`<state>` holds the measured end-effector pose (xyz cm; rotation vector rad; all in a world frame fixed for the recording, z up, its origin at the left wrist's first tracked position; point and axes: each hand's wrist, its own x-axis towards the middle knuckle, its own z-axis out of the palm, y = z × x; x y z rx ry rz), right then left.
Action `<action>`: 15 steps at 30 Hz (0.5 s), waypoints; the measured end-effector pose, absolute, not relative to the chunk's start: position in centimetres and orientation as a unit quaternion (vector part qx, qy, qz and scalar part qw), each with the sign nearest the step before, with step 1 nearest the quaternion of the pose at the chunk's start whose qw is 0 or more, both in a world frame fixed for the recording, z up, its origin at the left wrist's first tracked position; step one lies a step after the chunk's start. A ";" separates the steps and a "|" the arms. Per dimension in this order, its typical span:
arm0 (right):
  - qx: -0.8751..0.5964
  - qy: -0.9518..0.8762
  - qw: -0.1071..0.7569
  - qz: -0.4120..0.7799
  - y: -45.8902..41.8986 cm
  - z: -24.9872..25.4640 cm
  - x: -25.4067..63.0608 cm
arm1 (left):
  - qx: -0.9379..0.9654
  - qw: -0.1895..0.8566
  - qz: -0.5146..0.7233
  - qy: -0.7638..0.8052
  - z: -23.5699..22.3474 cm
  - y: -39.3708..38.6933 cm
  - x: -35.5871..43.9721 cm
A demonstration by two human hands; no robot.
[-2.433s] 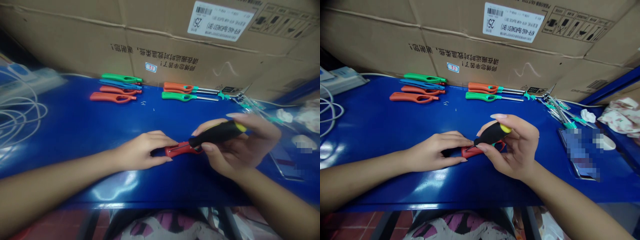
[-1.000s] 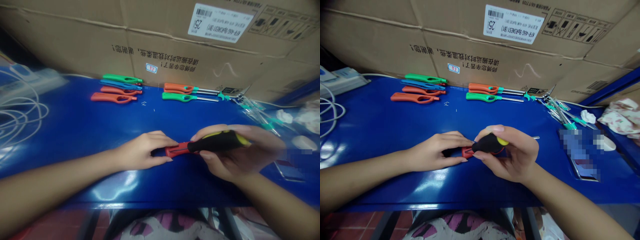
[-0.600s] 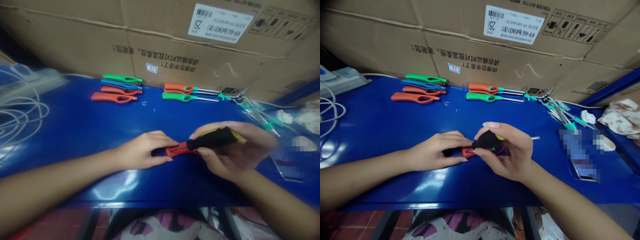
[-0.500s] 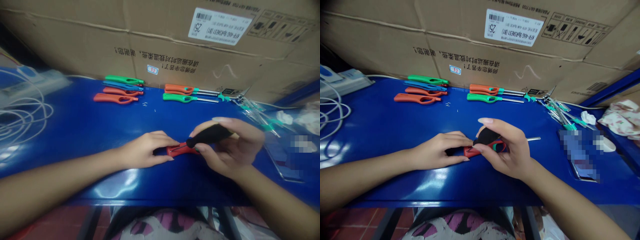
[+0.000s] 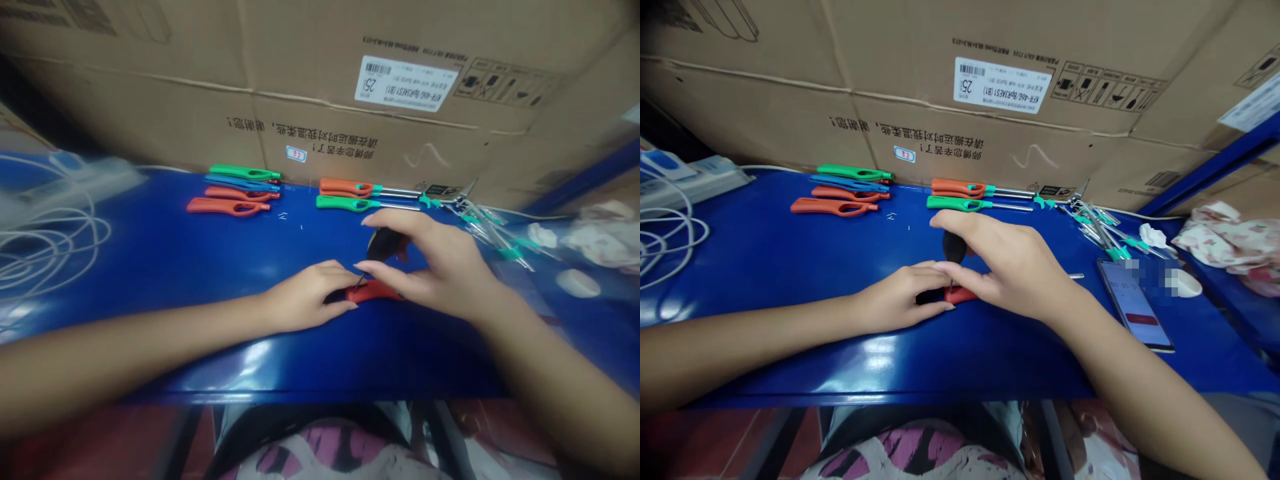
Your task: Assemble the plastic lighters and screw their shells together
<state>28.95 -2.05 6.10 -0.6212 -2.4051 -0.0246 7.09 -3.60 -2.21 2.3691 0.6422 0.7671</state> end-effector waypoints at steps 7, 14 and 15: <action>-0.256 -0.873 0.390 0.143 -2.3 4.6 29.4 | 0.869 0.306 0.288 0.261 -2.4 -3.2 6.9; -0.247 -0.864 0.436 -0.054 -2.2 4.4 29.5 | 0.867 0.313 0.294 0.253 -2.1 -3.2 6.8; -0.258 -0.863 0.433 -0.021 -2.3 4.3 29.4 | 0.866 0.316 0.292 0.254 -2.1 -3.2 6.8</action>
